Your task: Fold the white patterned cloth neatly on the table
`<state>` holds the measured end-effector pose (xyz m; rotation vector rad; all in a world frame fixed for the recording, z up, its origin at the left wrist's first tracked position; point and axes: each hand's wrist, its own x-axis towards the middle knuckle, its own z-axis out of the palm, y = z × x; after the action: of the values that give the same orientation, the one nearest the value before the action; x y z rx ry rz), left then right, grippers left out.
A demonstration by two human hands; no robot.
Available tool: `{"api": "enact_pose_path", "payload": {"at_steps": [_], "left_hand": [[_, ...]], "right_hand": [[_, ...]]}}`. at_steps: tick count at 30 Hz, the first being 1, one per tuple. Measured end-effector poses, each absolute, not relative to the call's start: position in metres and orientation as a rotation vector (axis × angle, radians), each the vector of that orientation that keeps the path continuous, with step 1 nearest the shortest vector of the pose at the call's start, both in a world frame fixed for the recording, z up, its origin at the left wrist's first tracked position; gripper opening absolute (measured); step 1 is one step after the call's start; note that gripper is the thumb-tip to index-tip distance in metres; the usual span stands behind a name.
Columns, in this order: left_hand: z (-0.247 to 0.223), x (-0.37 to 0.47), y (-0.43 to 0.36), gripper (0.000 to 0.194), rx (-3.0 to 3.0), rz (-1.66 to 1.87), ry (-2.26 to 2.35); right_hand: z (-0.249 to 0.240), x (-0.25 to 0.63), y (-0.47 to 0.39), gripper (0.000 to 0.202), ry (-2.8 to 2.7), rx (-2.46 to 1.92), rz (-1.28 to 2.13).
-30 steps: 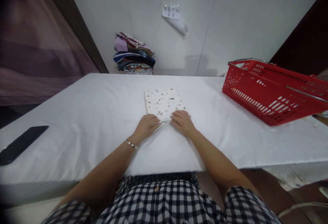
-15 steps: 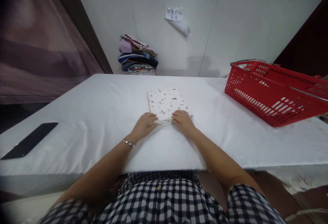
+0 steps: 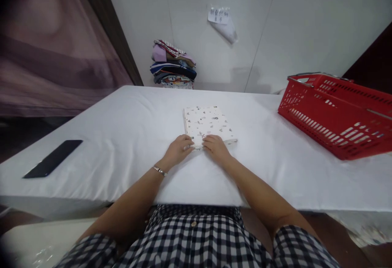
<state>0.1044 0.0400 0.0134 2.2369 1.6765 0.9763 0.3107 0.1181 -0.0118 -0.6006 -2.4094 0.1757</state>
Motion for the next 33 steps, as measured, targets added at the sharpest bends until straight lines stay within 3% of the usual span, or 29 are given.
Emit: {"api": "enact_pose_path", "payload": {"at_steps": [8, 16, 22, 33], "left_hand": [[0.016, 0.090, 0.044, 0.020, 1.747, 1.164, 1.835], [0.016, 0.086, 0.044, 0.028, 1.612, 0.857, 1.895], [0.018, 0.088, 0.044, 0.031, 1.584, 0.850, 1.812], [0.020, 0.089, 0.046, 0.015, 1.191, 0.868, 1.611]], "right_hand": [[0.005, 0.294, 0.109, 0.020, -2.453, -0.553, 0.220], [-0.003, 0.280, 0.098, 0.019, -2.411, -0.610, 0.281], [-0.001, 0.279, 0.099, 0.021, -2.413, -0.626, 0.283], [-0.005, 0.270, 0.102, 0.019, -2.401, -0.693, 0.284]]}}
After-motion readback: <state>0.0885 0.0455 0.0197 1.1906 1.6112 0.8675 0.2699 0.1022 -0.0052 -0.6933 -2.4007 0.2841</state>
